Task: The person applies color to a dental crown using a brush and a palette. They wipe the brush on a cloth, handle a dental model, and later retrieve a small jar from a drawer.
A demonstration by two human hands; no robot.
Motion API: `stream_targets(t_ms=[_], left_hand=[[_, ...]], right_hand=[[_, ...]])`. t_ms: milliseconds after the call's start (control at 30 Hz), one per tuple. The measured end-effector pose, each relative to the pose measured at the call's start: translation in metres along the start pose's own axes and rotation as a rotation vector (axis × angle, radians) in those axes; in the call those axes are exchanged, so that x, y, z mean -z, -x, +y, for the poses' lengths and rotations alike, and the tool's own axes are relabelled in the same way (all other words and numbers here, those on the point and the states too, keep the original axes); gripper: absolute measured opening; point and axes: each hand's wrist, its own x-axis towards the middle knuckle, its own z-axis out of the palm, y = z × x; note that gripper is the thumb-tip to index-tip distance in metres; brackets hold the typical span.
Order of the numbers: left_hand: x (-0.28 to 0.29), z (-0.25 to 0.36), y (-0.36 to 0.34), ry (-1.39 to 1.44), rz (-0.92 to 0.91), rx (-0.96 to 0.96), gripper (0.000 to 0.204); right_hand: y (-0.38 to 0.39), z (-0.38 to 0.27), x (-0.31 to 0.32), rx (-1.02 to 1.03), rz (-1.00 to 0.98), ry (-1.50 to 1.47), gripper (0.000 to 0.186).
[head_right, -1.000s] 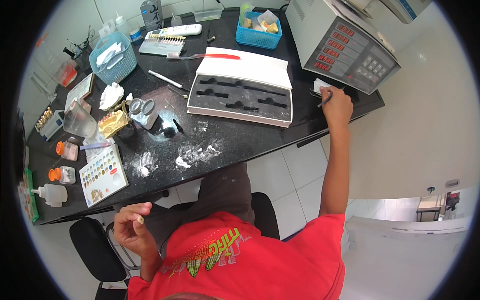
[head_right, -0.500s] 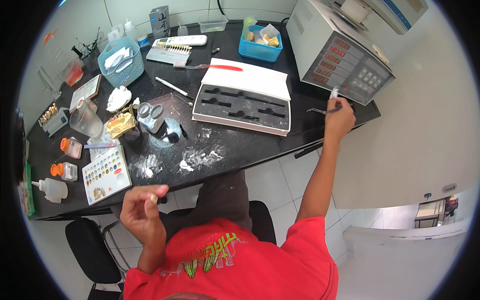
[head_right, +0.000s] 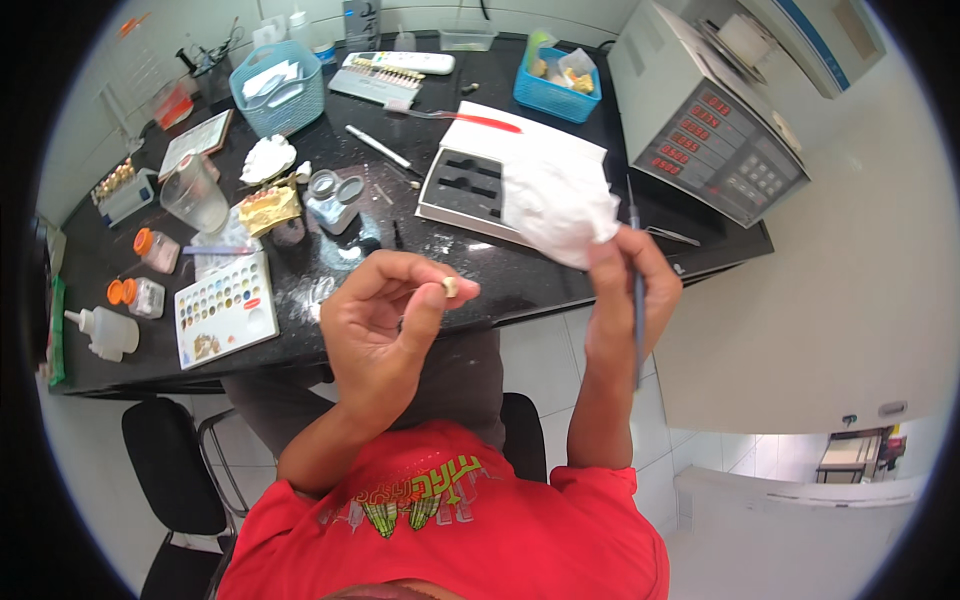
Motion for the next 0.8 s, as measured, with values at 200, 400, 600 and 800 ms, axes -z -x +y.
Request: stream_targets(t_ms=[200,400,600,800], left_hand=[[0.007,-0.002,0.003,0.022,0.021,-0.020,0.008],[0.013,-0.006,0.002,-0.124,0.134,-0.142,0.009],[0.014,-0.013,0.000,-0.165,0.196,-0.188,0.009],[0.019,-0.012,0.001,-0.008,0.154,0.017,0.011]], right_hand=[[0.042,-0.022,-0.044,0.090,-0.233,0.210,0.019],[0.045,-0.018,-0.072,0.227,-0.348,0.070,0.020],[0.050,-0.006,-0.078,0.357,-0.290,0.195,0.024],[0.053,0.000,-0.071,0.218,-0.224,0.135,0.018]])
